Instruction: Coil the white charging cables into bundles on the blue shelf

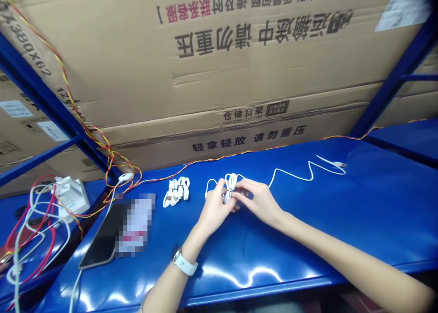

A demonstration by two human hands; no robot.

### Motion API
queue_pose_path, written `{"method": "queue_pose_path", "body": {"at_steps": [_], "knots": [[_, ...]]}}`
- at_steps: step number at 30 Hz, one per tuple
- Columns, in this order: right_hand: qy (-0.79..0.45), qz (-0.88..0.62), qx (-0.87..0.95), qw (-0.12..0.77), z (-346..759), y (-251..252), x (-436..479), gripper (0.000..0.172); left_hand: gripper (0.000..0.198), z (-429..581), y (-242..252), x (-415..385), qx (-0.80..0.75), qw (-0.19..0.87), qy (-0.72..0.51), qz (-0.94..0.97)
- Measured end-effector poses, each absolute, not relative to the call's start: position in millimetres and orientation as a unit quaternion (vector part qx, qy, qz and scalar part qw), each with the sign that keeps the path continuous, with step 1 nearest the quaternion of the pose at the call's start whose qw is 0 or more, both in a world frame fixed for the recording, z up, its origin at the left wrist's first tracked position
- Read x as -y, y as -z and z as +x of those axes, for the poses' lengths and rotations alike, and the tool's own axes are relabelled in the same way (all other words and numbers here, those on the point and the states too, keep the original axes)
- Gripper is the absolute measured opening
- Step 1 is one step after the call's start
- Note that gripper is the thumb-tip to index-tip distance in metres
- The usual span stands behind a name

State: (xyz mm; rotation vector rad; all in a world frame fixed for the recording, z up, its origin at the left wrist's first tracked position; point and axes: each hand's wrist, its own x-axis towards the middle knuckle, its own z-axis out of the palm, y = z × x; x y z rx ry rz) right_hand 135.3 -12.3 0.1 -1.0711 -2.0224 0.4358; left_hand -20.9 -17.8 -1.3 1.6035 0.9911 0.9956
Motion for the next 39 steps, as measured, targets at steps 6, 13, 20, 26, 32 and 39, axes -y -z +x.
{"method": "queue_pose_path", "body": {"at_steps": [6, 13, 20, 26, 32, 39], "knots": [[-0.148, -0.407, 0.819, 0.376, 138.4, -0.6, 11.5, 0.018, 0.022, -20.8, 1.7, 17.6, -0.41, 0.514, -0.401, 0.638], [-0.088, -0.39, 0.849, 0.345, 139.6, 3.9, 10.1, 0.016, 0.021, -23.5, 7.1, 15.2, -0.452, 0.449, -0.398, 0.66], [-0.207, -0.392, 0.837, 0.321, 130.2, -1.2, 19.9, 0.014, 0.01, -29.0, 13.4, 7.8, -0.536, 0.429, -0.38, 0.62], [-0.242, -0.418, 0.802, 0.352, 138.0, -11.2, 16.2, 0.011, 0.019, -39.8, 0.9, 0.1, -0.451, 0.571, -0.455, 0.513], [-0.351, -0.423, 0.747, 0.375, 149.3, -9.0, 2.3, 0.007, 0.025, -41.5, -10.5, 5.9, -0.303, 0.716, -0.441, 0.449], [-0.573, -0.392, 0.594, 0.407, 152.4, -14.9, -1.5, 0.019, 0.023, -42.1, -10.5, 5.8, -0.285, 0.726, -0.429, 0.456]]}}
